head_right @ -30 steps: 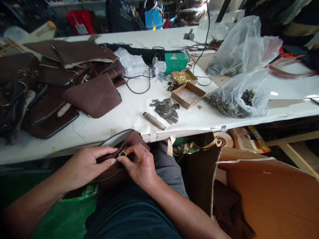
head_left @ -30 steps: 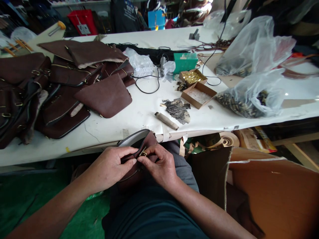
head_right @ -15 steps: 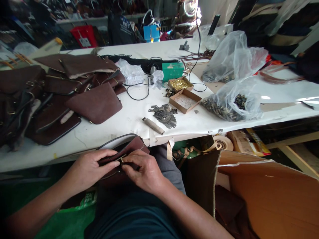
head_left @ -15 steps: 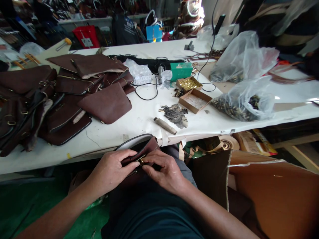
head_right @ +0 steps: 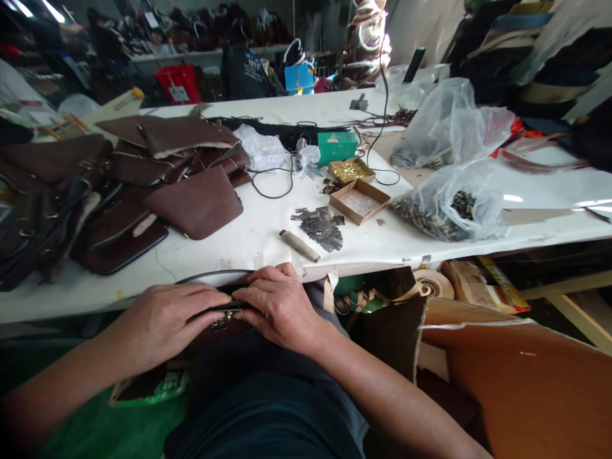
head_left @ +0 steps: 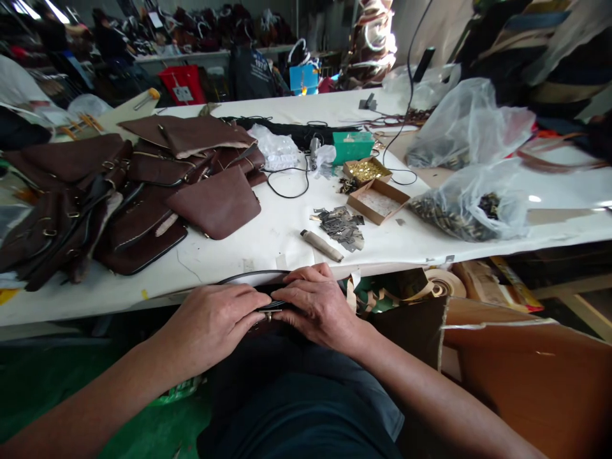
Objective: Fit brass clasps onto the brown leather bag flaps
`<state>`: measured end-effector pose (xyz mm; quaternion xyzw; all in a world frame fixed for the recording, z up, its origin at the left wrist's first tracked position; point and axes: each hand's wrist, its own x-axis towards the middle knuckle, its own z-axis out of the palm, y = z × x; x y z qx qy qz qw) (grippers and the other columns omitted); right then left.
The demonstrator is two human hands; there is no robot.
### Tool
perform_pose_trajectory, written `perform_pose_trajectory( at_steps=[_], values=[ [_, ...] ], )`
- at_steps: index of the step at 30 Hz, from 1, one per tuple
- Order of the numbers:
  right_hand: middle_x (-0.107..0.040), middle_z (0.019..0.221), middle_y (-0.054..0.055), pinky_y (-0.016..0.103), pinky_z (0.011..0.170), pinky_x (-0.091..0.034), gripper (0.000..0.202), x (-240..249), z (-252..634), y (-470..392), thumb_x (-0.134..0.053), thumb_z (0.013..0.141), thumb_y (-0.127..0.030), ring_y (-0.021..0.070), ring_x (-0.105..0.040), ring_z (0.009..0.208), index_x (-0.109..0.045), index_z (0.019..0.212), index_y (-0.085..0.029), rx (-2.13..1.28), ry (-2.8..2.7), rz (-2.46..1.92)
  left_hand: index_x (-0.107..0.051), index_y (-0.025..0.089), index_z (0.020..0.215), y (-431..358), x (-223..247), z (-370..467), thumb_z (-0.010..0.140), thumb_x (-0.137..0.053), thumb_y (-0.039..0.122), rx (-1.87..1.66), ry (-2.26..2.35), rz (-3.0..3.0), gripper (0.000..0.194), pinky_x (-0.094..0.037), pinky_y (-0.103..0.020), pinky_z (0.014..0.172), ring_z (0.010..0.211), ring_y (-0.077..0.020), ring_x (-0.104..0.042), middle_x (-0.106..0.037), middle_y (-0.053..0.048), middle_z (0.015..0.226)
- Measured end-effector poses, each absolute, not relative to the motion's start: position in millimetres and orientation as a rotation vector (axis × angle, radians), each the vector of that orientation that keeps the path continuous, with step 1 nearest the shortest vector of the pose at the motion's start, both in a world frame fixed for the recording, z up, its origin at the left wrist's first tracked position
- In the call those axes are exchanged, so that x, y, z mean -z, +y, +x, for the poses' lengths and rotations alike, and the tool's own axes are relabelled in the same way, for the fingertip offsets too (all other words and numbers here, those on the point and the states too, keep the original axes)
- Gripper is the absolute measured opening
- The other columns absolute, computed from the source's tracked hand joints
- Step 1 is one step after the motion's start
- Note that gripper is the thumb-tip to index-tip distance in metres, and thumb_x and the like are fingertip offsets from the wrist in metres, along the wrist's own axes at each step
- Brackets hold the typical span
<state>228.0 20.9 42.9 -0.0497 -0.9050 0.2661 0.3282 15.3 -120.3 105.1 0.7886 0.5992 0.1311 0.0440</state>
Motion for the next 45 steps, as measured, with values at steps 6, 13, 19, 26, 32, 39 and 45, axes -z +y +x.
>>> perform_pose_trajectory(
  at_steps=[6,13,19,26,32,39,45],
  values=[
    [-0.078,0.094,0.005,0.041,0.095,-0.040,0.019,-39.8,225.9,13.8,-0.072,0.103,-0.034,0.0202,-0.070,0.091,-0.077,0.118,-0.023,-0.792,-2.271,-0.131,-0.075,0.025,0.113,-122.7,-100.0,16.3,0.105,-0.059,0.022,-0.478,1.860,2.359,0.018,-0.054,-0.030,0.083,0.087,-0.0189,-0.077,-0.082,-0.001,0.104],
    [-0.079,0.089,0.002,0.034,0.085,-0.047,0.022,-53.6,219.2,25.7,-0.076,0.100,-0.042,0.0171,-0.068,0.079,-0.081,0.104,-0.020,-1.505,-2.214,-0.241,-0.081,0.030,0.110,-108.0,-112.4,5.9,0.096,-0.069,0.038,-0.503,1.804,1.616,0.021,-0.056,-0.028,0.083,0.094,-0.0216,-0.079,-0.084,0.003,0.105],
    [-0.076,0.095,0.003,0.027,0.073,-0.050,0.043,-43.0,201.1,39.5,-0.089,0.083,-0.048,0.0156,-0.065,0.079,-0.076,0.111,-0.017,-2.064,-1.839,-0.377,-0.083,0.022,0.111,-86.3,-115.6,-11.5,0.084,-0.079,0.044,-0.633,1.589,1.221,0.034,-0.057,-0.032,0.087,0.100,-0.0268,-0.078,-0.085,-0.003,0.107],
    [-0.076,0.093,0.003,0.026,0.073,-0.048,0.043,-34.9,185.9,46.9,-0.092,0.079,-0.044,0.0151,-0.064,0.079,-0.077,0.108,-0.016,-2.057,-1.857,-0.464,-0.083,0.020,0.113,-80.9,-91.5,-26.3,0.078,-0.086,0.045,-0.683,1.646,1.113,0.043,-0.055,-0.036,0.094,0.107,-0.0297,-0.077,-0.085,-0.007,0.112],
    [-0.079,0.107,0.006,0.033,0.088,-0.051,0.028,-30.4,179.6,45.9,-0.080,0.093,-0.039,0.0198,-0.070,0.094,-0.078,0.111,-0.018,-1.773,-2.053,-0.447,-0.082,0.020,0.117,-85.7,-79.1,-35.0,0.081,-0.085,0.050,-0.678,1.654,1.069,0.047,-0.056,-0.036,0.093,0.108,-0.0301,-0.077,-0.083,-0.008,0.119],
    [-0.074,0.087,0.004,0.033,0.081,-0.043,0.025,-35.3,176.3,11.9,-0.077,0.096,-0.042,0.0191,-0.066,0.083,-0.073,0.084,-0.021,-0.855,-2.217,-0.646,-0.081,0.017,0.111,-88.9,-81.4,-30.5,0.081,-0.083,0.049,-0.775,1.693,1.049,0.043,-0.060,-0.037,0.088,0.102,-0.0297,-0.079,-0.085,-0.009,0.111],
    [-0.074,0.076,0.004,0.031,0.062,-0.028,0.034,-34.7,165.1,-1.7,-0.059,0.106,-0.039,0.0153,-0.060,0.066,-0.071,0.082,-0.019,-0.768,-2.482,-0.751,-0.080,0.019,0.122,-92.6,-85.7,-23.8,0.086,-0.078,0.045,-0.746,1.723,1.130,0.044,-0.061,-0.036,0.091,0.106,-0.0296,-0.079,-0.084,-0.008,0.116]
  ],
)
